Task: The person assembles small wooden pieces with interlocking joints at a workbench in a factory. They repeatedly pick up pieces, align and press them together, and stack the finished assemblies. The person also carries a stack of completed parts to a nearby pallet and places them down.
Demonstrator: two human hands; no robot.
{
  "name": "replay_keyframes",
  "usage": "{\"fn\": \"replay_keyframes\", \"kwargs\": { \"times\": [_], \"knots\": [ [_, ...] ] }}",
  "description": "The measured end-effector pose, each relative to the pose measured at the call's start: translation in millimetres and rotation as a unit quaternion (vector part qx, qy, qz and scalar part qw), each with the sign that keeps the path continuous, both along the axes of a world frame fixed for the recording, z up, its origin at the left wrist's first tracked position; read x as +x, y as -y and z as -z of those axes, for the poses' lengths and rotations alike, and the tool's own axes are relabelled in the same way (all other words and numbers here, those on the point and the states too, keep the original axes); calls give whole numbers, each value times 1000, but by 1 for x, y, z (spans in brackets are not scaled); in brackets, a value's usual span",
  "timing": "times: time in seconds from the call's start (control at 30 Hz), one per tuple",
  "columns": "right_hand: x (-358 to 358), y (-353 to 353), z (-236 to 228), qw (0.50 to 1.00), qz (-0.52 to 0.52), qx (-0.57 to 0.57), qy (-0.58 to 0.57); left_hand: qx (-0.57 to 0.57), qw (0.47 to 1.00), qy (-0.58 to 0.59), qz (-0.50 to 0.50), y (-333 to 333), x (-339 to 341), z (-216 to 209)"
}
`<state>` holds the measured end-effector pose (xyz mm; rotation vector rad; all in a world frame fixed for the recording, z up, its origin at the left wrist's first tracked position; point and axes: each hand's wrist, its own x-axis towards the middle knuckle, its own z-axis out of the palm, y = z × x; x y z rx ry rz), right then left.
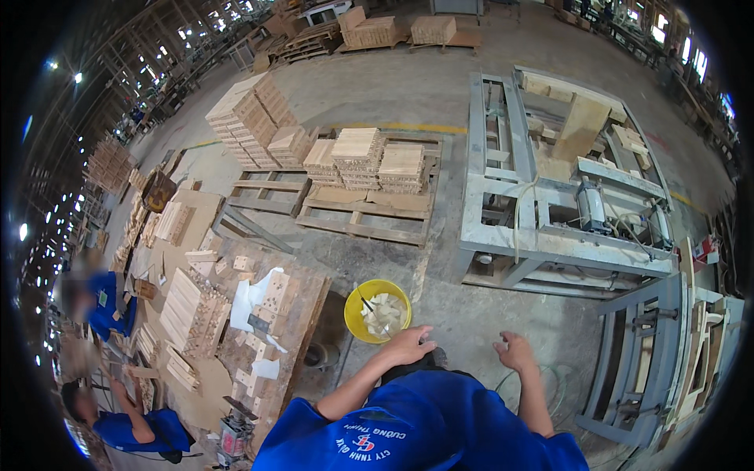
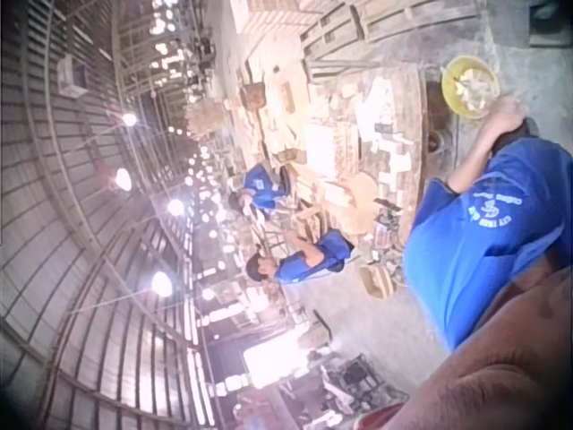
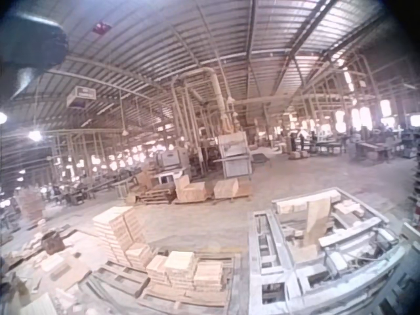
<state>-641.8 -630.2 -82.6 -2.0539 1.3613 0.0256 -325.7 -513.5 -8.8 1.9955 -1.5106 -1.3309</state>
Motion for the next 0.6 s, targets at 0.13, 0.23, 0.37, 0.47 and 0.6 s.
{"fn": "replay_keyframes", "kwargs": {
  "times": [0.13,0.23,0.37,0.47,0.6],
  "knots": [
    [-9,-25,23,995,12,101,-6,-1,997,38,61,34,-5,11],
    [-10,-27,31,985,-38,167,10,-8,997,32,75,57,-7,14],
    [11,4,40,985,-66,158,2,-11,997,2,74,82,8,24],
    [51,53,35,986,-99,135,-9,7,998,1,65,98,30,33],
    [110,124,31,987,-128,97,-3,0,998,30,50,129,71,44]
  ]
}}
